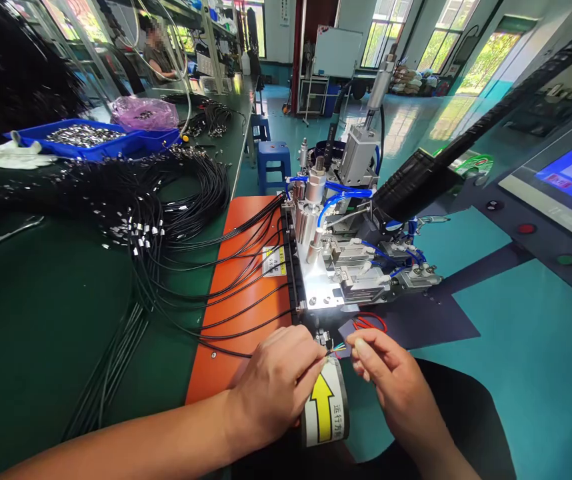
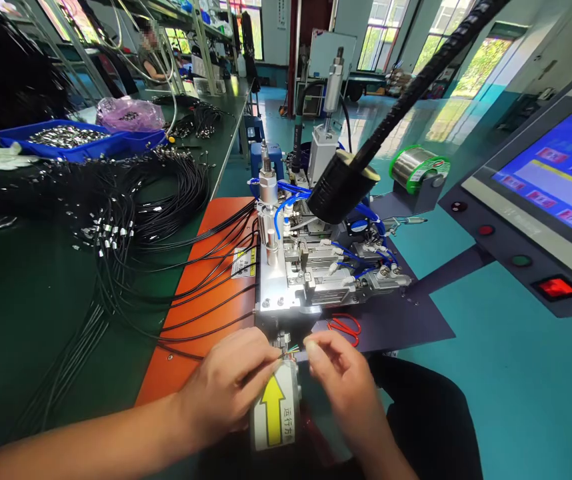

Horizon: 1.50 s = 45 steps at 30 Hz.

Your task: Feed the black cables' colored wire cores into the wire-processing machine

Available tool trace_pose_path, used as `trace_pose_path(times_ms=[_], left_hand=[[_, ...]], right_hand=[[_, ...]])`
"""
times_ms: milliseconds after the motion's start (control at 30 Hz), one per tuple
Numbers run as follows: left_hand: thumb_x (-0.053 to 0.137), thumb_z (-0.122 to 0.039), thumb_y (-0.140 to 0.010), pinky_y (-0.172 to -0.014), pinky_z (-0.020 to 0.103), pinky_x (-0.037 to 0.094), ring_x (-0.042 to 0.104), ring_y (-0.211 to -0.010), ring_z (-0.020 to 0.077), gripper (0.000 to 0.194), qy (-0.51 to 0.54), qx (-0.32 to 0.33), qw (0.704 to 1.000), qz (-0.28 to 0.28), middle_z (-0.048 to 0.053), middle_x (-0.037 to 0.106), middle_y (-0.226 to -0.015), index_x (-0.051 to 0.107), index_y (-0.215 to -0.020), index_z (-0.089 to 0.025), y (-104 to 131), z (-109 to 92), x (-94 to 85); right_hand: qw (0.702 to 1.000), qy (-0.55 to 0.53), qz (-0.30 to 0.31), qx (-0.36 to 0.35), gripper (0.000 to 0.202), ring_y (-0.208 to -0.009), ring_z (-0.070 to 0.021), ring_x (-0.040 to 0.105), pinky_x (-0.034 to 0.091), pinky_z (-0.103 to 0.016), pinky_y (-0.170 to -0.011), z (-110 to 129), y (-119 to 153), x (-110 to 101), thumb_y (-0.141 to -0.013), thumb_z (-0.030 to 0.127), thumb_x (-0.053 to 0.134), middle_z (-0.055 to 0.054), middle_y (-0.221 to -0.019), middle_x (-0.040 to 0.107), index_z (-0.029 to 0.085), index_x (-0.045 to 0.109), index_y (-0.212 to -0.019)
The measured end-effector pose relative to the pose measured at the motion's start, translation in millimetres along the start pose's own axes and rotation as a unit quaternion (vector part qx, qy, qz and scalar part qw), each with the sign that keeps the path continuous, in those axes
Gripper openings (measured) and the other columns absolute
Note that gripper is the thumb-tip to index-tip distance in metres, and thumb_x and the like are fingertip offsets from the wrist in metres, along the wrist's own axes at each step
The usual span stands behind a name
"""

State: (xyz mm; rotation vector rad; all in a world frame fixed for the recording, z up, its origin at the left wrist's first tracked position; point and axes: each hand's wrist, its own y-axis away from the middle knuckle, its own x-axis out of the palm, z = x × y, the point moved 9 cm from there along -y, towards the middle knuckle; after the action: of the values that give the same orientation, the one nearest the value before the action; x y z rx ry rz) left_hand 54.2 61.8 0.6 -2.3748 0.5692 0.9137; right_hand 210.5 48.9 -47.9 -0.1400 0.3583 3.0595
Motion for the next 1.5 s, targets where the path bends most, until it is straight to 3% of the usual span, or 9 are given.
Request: trace_pose_path(times_ms=[200, 333, 733, 1100, 1500], left_hand=[[0.046, -0.019, -0.098, -0.068, 0.030, 0.039, 0.050, -0.074, 0.0177, 0.019, -0.006, 0.003, 1.000, 0.002, 0.004, 0.056, -0.079, 0.062, -0.087, -0.018, 1, 0, 2.2], [0.046, -0.020, -0.099, -0.067, 0.030, 0.039, 0.050, -0.074, 0.0175, 0.019, -0.011, 0.010, 1.000, -0.002, 0.003, 0.055, -0.078, 0.061, -0.086, -0.018, 1, -1, 1.5], [0.049, -0.017, -0.097, -0.064, 0.029, 0.038, 0.050, -0.072, 0.0173, 0.019, -0.008, 0.009, 1.000, -0.027, 0.003, 0.055, -0.075, 0.060, -0.082, -0.017, -2, -3, -3.7], [0.049, -0.016, -0.095, -0.063, 0.028, 0.040, 0.052, -0.072, 0.0177, 0.018, -0.013, -0.007, 1.000, -0.022, 0.004, 0.056, -0.075, 0.062, -0.082, -0.018, -1, -1, -3.5], [0.049, -0.016, -0.094, -0.061, 0.027, 0.040, 0.053, -0.070, 0.0170, 0.017, -0.007, -0.013, 0.999, -0.033, 0.003, 0.056, -0.076, 0.060, -0.082, -0.018, -2, 1, -5.0]], right_hand=[[0.995, 0.069, 0.063, -0.024, 0.030, -0.068, -0.0146, 0.050, 0.041, -0.025, -0.061, 18, -7, 4, -0.094, 0.046, 0.056, 0.001, -0.073, 0.054, 0.020, 0.064, -0.083], [0.992, 0.097, 0.070, -0.037, 0.028, -0.067, -0.0137, 0.048, 0.039, -0.025, -0.062, 25, -10, 11, -0.095, 0.043, 0.057, 0.001, -0.073, 0.055, 0.020, 0.063, -0.081], [0.993, 0.031, 0.115, -0.015, 0.018, -0.071, -0.0151, 0.051, 0.043, -0.026, -0.066, 12, -9, 22, -0.085, 0.036, 0.070, 0.001, -0.075, 0.056, 0.018, 0.066, -0.086], [0.993, 0.039, 0.100, -0.041, 0.021, -0.072, -0.0159, 0.052, 0.043, -0.027, -0.066, 13, -8, 23, -0.089, 0.037, 0.067, 0.000, -0.076, 0.059, 0.018, 0.067, -0.080], [0.998, 0.005, 0.034, -0.044, 0.025, -0.069, -0.0164, 0.055, 0.044, -0.027, -0.064, 15, -9, 22, -0.084, 0.039, 0.071, -0.001, -0.072, 0.062, 0.017, 0.068, -0.073]])
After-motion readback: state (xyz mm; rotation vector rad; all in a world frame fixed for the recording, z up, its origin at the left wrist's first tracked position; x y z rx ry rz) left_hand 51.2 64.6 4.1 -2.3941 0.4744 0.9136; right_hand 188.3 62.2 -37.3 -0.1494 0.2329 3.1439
